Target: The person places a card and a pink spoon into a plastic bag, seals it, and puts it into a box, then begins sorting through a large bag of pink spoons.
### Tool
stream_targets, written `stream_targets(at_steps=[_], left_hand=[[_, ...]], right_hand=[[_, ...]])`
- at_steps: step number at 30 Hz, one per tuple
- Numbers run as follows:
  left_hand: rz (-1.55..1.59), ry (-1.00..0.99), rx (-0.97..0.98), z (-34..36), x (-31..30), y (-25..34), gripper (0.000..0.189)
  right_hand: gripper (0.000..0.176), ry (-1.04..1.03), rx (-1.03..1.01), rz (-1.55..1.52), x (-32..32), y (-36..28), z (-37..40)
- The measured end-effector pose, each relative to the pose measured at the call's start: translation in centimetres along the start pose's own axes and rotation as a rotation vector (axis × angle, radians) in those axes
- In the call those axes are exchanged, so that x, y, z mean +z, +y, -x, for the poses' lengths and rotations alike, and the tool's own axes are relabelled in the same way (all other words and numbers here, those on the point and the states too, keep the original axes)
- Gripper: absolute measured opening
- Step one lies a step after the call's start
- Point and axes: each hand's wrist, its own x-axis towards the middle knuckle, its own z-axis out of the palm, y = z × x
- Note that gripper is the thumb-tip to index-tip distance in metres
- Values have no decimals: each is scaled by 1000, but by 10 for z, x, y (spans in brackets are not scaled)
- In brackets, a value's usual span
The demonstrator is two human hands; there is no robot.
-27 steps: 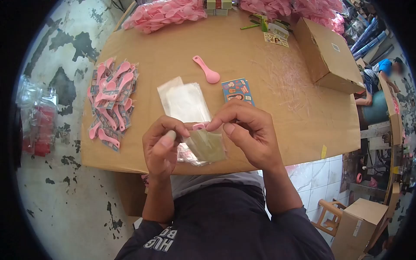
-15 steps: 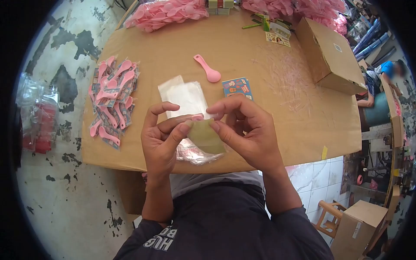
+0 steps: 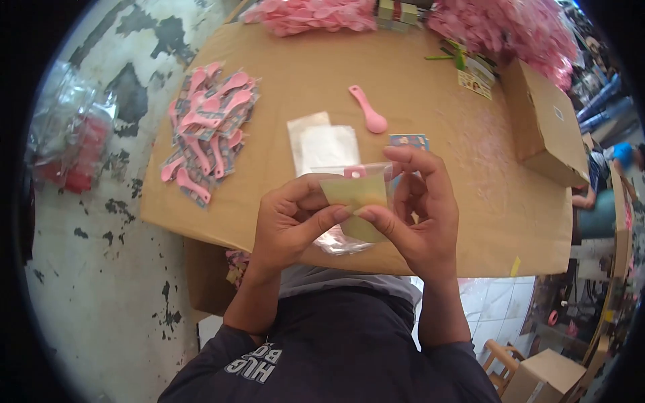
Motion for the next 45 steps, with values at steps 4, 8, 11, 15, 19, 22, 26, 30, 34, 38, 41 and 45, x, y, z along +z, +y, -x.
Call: stream_targets(at_steps=[4, 8, 11, 15, 19, 22, 26, 30, 34, 38, 41, 45], left_hand=[[-18, 173, 206, 4, -14, 5, 29], [-243, 395, 663, -6, -60, 30, 24], [-762, 685, 564, -13, -105, 52, 34], [-960, 806, 626, -11, -103, 40, 27], [-864, 657, 174, 0, -72, 9, 17], [-952, 523, -133, -6, -59, -6, 22], [-1064, 447, -21, -13, -52, -12, 33], [-1038, 411, -8, -16, -56, -17, 32], [-865, 459, -67, -12, -57, -17, 25], [-721, 486, -73, -8, -66, -27, 17], [-657, 481, -22, -6, -66, -28, 16], [-691, 403, -13, -3, -68, -25, 18]], right_hand=[[60, -9, 20, 183, 1, 2, 1], [40, 63, 13, 334, -11, 3, 1], [28, 96, -10, 382, -22, 5, 0], [20, 189, 0, 657, -28, 0, -6], [22, 273, 109, 815, -32, 7, -15], [32, 249, 145, 931, -39, 19, -15], [41, 229, 385, 801, -44, 23, -15], [40, 235, 443, 604, -48, 32, -16], [35, 275, 454, 516, -48, 33, -19], [29, 287, 446, 599, -55, 30, -20], [26, 341, 344, 637, -57, 35, -17], [24, 470, 154, 478, -48, 24, -15]])
